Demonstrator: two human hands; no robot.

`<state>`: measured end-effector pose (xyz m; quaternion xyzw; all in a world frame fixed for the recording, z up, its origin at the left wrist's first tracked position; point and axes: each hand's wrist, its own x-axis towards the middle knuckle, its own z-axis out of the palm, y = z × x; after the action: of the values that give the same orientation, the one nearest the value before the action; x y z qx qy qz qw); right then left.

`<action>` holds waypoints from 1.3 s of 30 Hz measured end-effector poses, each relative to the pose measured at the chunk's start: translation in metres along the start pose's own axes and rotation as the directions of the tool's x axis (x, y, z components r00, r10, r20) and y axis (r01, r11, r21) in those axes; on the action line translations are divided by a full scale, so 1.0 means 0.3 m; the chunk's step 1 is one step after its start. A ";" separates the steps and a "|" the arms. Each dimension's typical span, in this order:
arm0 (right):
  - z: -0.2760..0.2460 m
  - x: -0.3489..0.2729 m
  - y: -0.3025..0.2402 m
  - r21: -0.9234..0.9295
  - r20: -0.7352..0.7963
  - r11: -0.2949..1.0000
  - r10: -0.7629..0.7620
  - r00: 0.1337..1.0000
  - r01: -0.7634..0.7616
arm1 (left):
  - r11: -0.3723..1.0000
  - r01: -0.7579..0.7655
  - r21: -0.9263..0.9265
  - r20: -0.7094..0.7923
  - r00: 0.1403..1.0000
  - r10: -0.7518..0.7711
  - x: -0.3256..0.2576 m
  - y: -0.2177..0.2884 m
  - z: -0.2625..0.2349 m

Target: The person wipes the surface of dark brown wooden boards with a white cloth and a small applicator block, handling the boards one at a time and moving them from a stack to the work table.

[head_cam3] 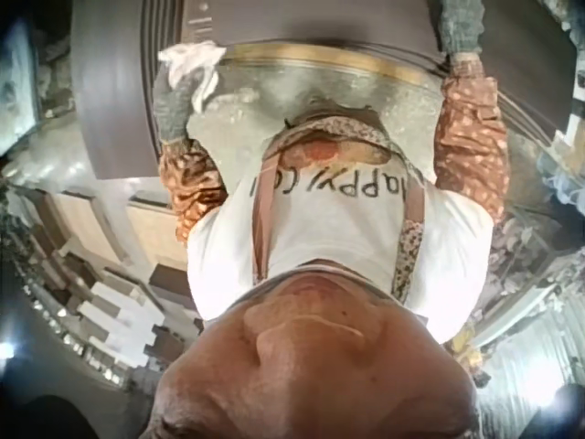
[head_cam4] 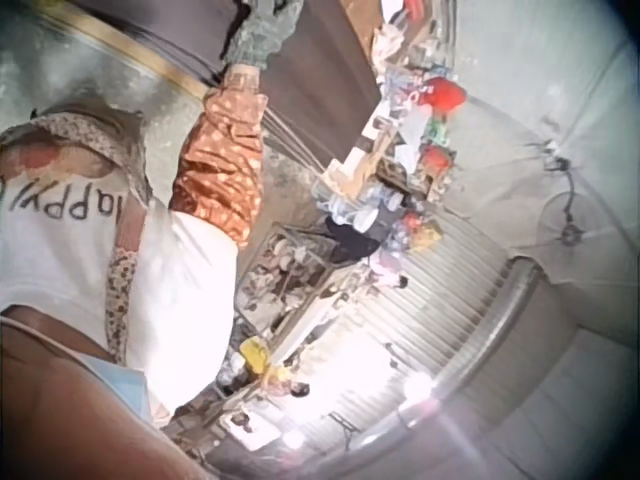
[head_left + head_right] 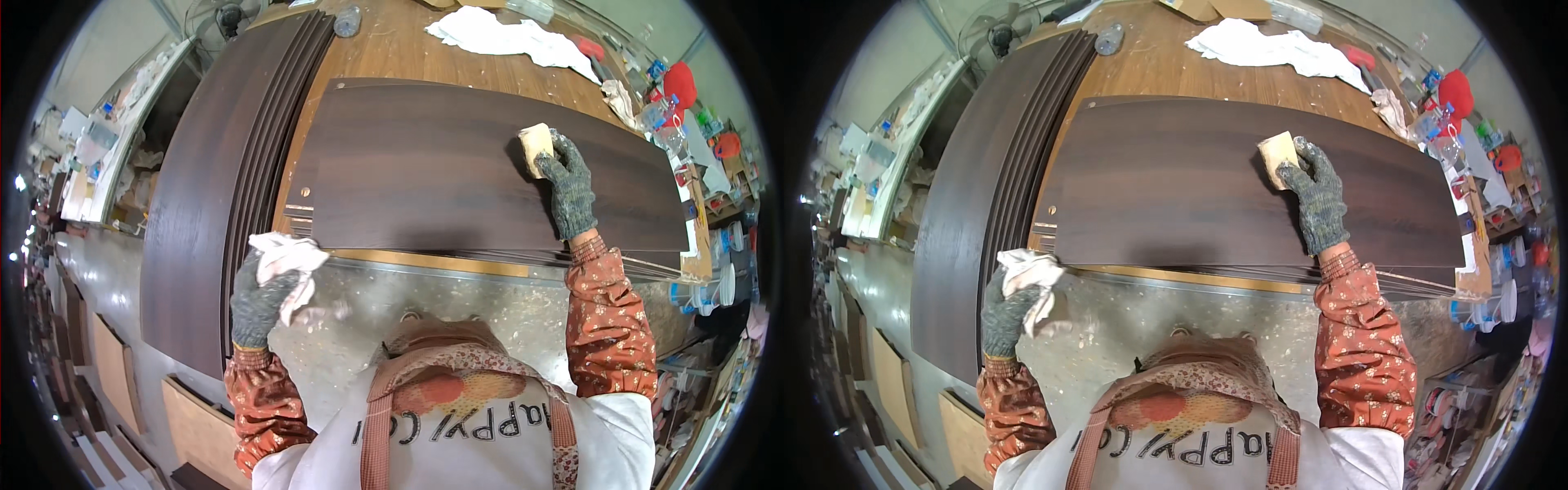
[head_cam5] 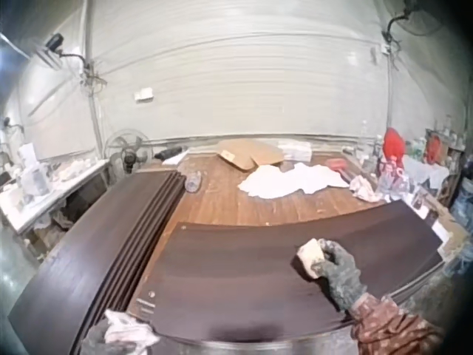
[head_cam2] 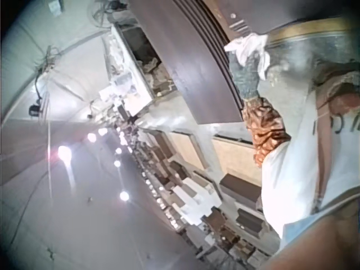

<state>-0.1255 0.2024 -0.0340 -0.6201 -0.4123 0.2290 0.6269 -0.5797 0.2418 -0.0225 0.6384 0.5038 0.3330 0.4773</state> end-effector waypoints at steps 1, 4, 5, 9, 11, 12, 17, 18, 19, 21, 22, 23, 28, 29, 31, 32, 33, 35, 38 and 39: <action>0.001 0.000 -0.008 -0.031 0.014 0.999 -0.018 1.000 0.018 | 0.975 -0.128 0.181 -0.111 0.983 0.149 -0.023 -0.063 -0.016; 0.011 0.002 -0.024 -0.048 0.052 0.999 -0.015 0.999 0.017 | 0.922 0.162 -0.353 -0.234 0.938 -0.254 -0.077 -0.080 0.014; 0.021 0.005 -0.032 -0.031 0.062 0.999 0.009 0.998 -0.008 | 0.934 0.194 -0.299 -0.233 0.935 -0.269 -0.084 -0.178 0.013; 0.263 -0.009 -0.193 -0.188 0.360 0.915 -0.274 0.892 0.357 | 0.878 0.120 -0.464 -0.017 0.989 -0.144 -0.054 -0.201 0.104; 0.449 -0.037 -0.263 -0.282 0.511 0.774 -0.379 0.772 0.567 | 0.975 -0.221 0.008 -0.142 0.965 0.220 -0.020 -0.250 0.127; 0.525 -0.043 -0.282 -0.276 0.571 0.669 -0.463 0.678 0.690 | 0.928 -0.309 0.206 -0.100 0.937 0.334 0.005 -0.268 0.134; 0.768 -0.087 -0.299 -0.071 0.767 0.413 -0.559 0.314 0.908 | 0.986 -0.078 -0.147 -0.077 0.995 0.068 0.072 -0.207 0.177; 0.782 -0.084 -0.303 -0.071 0.776 0.403 -0.553 0.304 0.913 | 0.983 -0.083 -0.162 -0.083 0.994 0.070 0.079 -0.187 0.183; 0.804 -0.083 -0.312 -0.059 0.843 0.396 -0.472 0.259 0.916 | 0.935 0.058 -0.349 -0.070 0.994 -0.088 0.075 -0.143 0.181; 0.857 -0.060 -0.315 -0.006 0.849 0.313 -0.500 0.170 0.950 | 0.854 0.039 -0.518 -0.127 0.985 -0.121 0.062 -0.155 0.191; 0.870 -0.016 -0.314 -0.004 0.853 0.306 -0.496 0.163 0.952 | 0.850 0.034 -0.525 -0.130 0.984 -0.119 0.054 -0.169 0.203; 0.884 0.047 -0.306 -0.032 0.859 0.297 -0.480 0.179 0.954 | 0.862 0.007 -0.507 -0.159 0.982 -0.102 0.048 -0.179 0.214; 0.961 0.385 -0.238 -0.435 0.775 0.419 -0.275 0.569 0.797 | 0.906 0.163 -0.392 -0.217 0.940 -0.263 0.018 -0.180 0.239; 0.969 0.431 -0.219 -0.440 0.775 0.422 -0.267 0.573 0.792 | 0.904 0.171 -0.393 -0.209 0.940 -0.268 -0.006 -0.176 0.246; 0.971 0.466 -0.183 -0.571 0.714 0.193 -0.363 0.598 0.798 | 0.853 0.238 -0.464 -0.188 0.915 -0.358 -0.058 -0.151 0.253; 0.953 0.467 -0.157 -0.582 0.708 0.198 -0.352 0.612 0.788 | 0.853 0.250 -0.458 -0.173 0.916 -0.361 -0.060 -0.148 0.267; 0.963 0.426 -0.165 -0.526 0.713 0.237 -0.401 0.575 0.817 | 0.843 0.214 -0.494 -0.113 0.945 -0.306 -0.064 -0.150 0.276; 0.977 0.314 -0.216 -0.470 0.752 0.319 -0.344 0.562 0.823 | 0.898 0.191 -0.396 -0.019 0.976 -0.216 -0.045 -0.143 0.287; 0.939 0.081 -0.294 -0.269 0.856 0.419 -0.308 0.414 0.867 | 0.786 0.391 -0.479 0.018 0.900 -0.436 -0.011 -0.071 0.287; 0.927 0.000 -0.304 -0.138 0.936 0.243 -0.286 0.207 0.960 | 0.863 0.313 -0.396 -0.099 0.920 -0.379 -0.021 -0.149 0.329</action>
<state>-0.3687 0.3548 0.0237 -0.3741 -0.9206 -0.0442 0.1031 -0.5066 0.2103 -0.0962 0.4034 0.5778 0.3851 0.5959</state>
